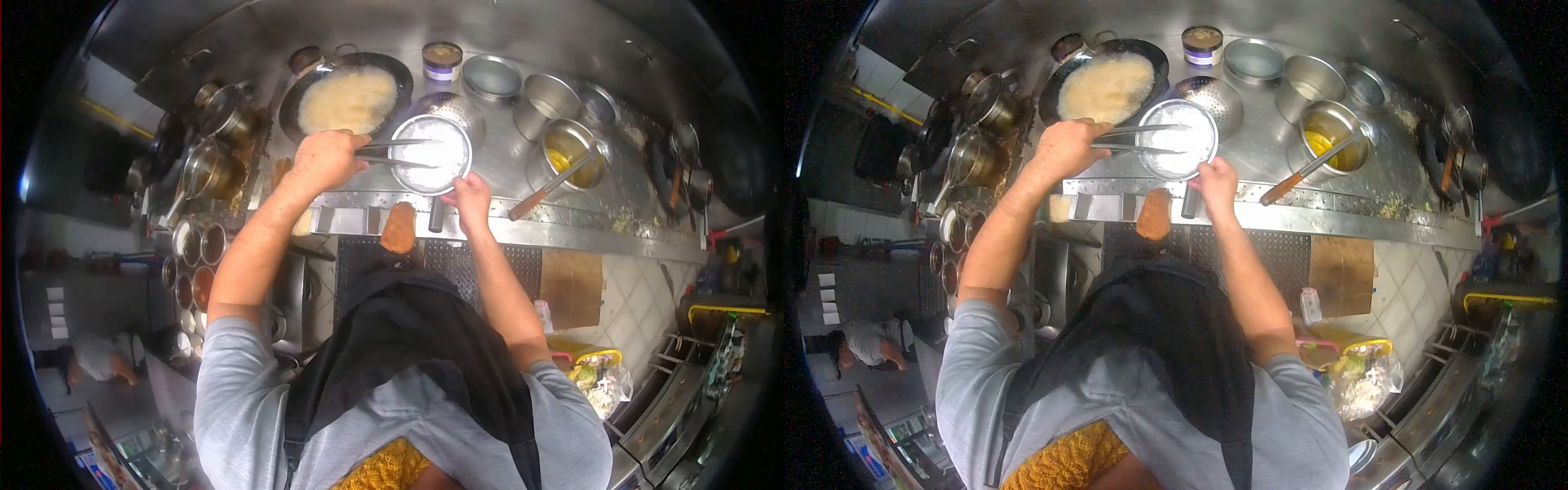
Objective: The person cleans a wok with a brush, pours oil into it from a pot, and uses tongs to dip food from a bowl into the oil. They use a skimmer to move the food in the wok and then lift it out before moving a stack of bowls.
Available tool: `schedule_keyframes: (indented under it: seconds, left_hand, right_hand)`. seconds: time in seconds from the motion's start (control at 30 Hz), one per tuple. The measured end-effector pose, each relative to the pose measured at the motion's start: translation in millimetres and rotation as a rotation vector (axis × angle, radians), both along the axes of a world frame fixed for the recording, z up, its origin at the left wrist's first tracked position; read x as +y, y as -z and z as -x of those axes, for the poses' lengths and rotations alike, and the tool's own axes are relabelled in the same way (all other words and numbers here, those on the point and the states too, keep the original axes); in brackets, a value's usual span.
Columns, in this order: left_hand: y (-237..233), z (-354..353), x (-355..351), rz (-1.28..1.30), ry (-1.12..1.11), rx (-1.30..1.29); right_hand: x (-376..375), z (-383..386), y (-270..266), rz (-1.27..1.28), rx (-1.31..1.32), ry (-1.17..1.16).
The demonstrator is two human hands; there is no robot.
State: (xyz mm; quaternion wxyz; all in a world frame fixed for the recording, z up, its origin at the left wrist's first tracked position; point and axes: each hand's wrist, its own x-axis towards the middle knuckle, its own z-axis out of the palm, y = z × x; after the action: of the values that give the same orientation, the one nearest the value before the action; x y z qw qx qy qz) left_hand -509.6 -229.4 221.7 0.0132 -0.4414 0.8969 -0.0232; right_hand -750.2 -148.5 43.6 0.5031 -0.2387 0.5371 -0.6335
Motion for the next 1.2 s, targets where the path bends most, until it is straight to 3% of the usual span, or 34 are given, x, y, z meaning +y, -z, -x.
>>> schedule_keyframes:
  seconds: [0.33, 0.73, 1.0, 1.2]
  left_hand:
    - [-29, -9, 20, -0.042, -0.05, -0.06]
    - [-37, -45, -1, -0.154, -0.108, -0.219]
    - [-75, -125, -44, 0.03, -0.092, -0.016]
    - [-46, -144, -116, 0.048, -0.16, -0.022]
  right_hand:
    - [5, 7, 6, -0.005, 0.048, 0.022]
    - [-7, -42, 9, -0.036, 0.341, 0.056]
    - [-30, -89, 22, -0.034, 0.161, 0.134]
    - [-38, -118, 21, -0.141, 0.141, 0.224]
